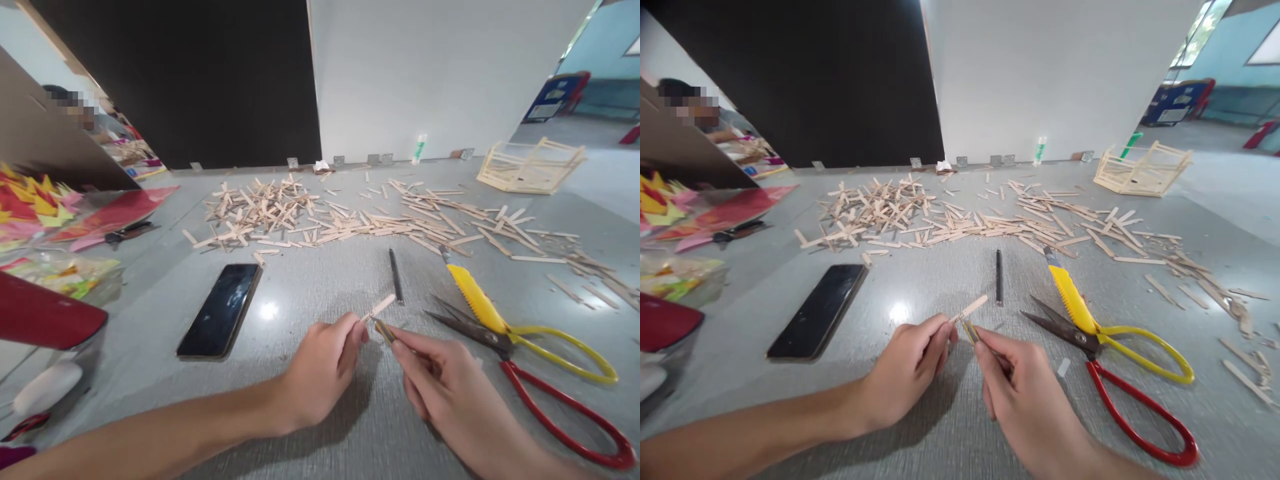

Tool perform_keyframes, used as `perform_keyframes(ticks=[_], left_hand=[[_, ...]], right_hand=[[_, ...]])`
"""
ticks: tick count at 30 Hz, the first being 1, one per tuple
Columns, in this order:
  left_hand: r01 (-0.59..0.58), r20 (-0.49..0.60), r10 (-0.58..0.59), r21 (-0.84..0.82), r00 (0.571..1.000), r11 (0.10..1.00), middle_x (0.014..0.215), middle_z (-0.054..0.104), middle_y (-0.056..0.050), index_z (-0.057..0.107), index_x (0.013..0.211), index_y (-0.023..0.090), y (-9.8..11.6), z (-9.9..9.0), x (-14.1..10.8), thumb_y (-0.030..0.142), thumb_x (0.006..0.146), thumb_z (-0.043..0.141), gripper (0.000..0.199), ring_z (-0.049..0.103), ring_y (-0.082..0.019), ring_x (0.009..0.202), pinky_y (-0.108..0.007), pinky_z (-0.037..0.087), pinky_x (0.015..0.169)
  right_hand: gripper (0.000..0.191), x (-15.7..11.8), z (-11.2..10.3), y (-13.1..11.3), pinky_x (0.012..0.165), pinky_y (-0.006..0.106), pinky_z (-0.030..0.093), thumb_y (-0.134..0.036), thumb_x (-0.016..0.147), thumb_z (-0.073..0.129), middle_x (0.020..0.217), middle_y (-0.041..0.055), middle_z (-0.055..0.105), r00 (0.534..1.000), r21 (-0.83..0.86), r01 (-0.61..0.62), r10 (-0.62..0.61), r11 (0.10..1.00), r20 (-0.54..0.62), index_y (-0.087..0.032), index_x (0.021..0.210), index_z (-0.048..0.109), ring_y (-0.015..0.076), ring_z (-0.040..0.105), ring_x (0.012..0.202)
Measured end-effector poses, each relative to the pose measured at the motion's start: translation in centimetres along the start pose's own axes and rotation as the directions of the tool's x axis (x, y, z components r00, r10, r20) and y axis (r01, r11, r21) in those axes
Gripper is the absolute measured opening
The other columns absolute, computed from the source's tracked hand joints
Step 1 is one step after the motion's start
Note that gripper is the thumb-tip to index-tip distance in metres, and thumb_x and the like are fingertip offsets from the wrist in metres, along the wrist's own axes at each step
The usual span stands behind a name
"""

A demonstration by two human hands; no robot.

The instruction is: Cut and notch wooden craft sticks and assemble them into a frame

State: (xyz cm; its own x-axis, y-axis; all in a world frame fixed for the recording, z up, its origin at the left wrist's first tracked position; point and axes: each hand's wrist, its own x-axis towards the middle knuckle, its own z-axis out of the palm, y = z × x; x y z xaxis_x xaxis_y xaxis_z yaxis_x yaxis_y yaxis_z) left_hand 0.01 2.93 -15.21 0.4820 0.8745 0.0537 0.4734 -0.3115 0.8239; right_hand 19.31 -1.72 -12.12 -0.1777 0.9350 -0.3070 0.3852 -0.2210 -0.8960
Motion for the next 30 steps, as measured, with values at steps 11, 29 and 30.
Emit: perform_keyframes(ticks=[11,29,30], left_hand=[[0.003,0.015,-0.003,0.033,1.0,0.999,0.059,0.05,0.005,0.054,0.086,0.02,0.62,-0.46,0.14,0.033,0.109,0.031,0.035,0.047,-0.012,0.052,-0.025,0.036,0.058],[-0.008,0.022,0.006,0.116,1.0,0.993,0.061,0.048,0.005,0.045,0.079,0.022,0.53,-0.07,0.09,0.029,0.107,0.03,0.033,0.04,-0.012,0.051,-0.025,0.034,0.056],[-0.007,0.02,0.005,0.123,1.0,0.992,0.06,0.048,0.004,0.044,0.078,0.022,0.61,-0.07,0.12,0.029,0.107,0.03,0.033,0.041,-0.012,0.051,-0.025,0.034,0.055]], right_hand=[[0.044,0.4,0.08,0.25,0.043,0.022,0.027,-0.048,0.105,0.045,0.049,-0.0084,0.041,0.999,0.035,-0.027,0.029,0.999,-0.034,-0.014,0.12,0.07,0.0103,0.033,0.045],[0.041,0.7,0.02,-0.13,0.035,0.018,0.019,-0.048,0.104,0.043,0.045,-0.0098,0.039,0.986,0.103,-0.163,0.16,0.981,0.035,-0.016,0.11,0.069,0.0074,0.027,0.036],[0.041,0.69,0.05,-0.11,0.035,0.019,0.019,-0.047,0.104,0.043,0.045,-0.0095,0.039,0.988,0.089,-0.15,0.148,0.985,0.031,-0.016,0.105,0.07,0.0074,0.028,0.036]])
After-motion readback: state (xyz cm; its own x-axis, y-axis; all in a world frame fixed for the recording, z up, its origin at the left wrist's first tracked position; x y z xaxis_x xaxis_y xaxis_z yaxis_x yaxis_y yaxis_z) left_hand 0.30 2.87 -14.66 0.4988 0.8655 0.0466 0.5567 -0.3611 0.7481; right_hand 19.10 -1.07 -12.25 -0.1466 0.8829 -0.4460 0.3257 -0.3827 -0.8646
